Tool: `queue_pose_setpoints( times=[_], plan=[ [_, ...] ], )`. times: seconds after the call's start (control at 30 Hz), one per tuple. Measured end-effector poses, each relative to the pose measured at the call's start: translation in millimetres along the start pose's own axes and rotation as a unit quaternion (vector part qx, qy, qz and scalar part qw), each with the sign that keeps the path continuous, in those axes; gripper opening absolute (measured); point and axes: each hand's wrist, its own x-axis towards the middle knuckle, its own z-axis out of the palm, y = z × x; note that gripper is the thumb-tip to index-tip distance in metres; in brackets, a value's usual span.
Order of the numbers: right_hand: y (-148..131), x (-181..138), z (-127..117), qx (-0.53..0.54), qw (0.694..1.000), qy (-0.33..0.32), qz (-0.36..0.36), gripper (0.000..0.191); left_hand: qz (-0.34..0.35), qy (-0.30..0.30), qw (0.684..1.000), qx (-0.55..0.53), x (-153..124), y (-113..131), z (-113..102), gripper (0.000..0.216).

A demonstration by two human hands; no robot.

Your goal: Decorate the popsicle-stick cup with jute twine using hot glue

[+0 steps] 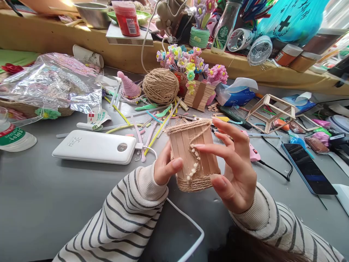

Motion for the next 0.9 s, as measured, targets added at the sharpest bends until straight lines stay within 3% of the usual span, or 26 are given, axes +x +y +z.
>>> queue_pose_setpoints(
  times=[0.07,0.2,0.33,0.53,0.77,0.9],
  plan=[
    [0.0,0.3,-0.2,-0.004,1.0,-0.002,-0.003,0.036,-0.005,-0.031,0.999,-0.038,0.5,1.8,-1.0,0.056],
    [0.2,1.0,-1.1,-0.014,1.0,-0.006,-0.008,0.036,-0.002,-0.033,0.999,-0.043,0.7,2.9,-1.2,0.055],
    [-0.2,0.3,-0.7,-0.033,0.999,-0.01,-0.014,0.038,0.005,-0.002,0.999,-0.031,1.5,4.7,1.9,0.057],
    [1.4,-2.3,3.0,-0.11,0.993,-0.025,-0.033,0.052,0.023,0.105,0.994,0.007,-1.7,1.4,2.2,0.057],
    [3.5,-1.6,5.6,-0.175,0.98,-0.034,-0.083,0.055,0.039,0.098,0.994,0.028,-4.7,-2.9,-1.3,0.055],
    [4.0,-1.8,7.1,-0.186,0.978,-0.024,-0.096,0.053,0.013,0.108,0.994,0.028,-4.6,-0.6,0.6,0.056]
  ],
)
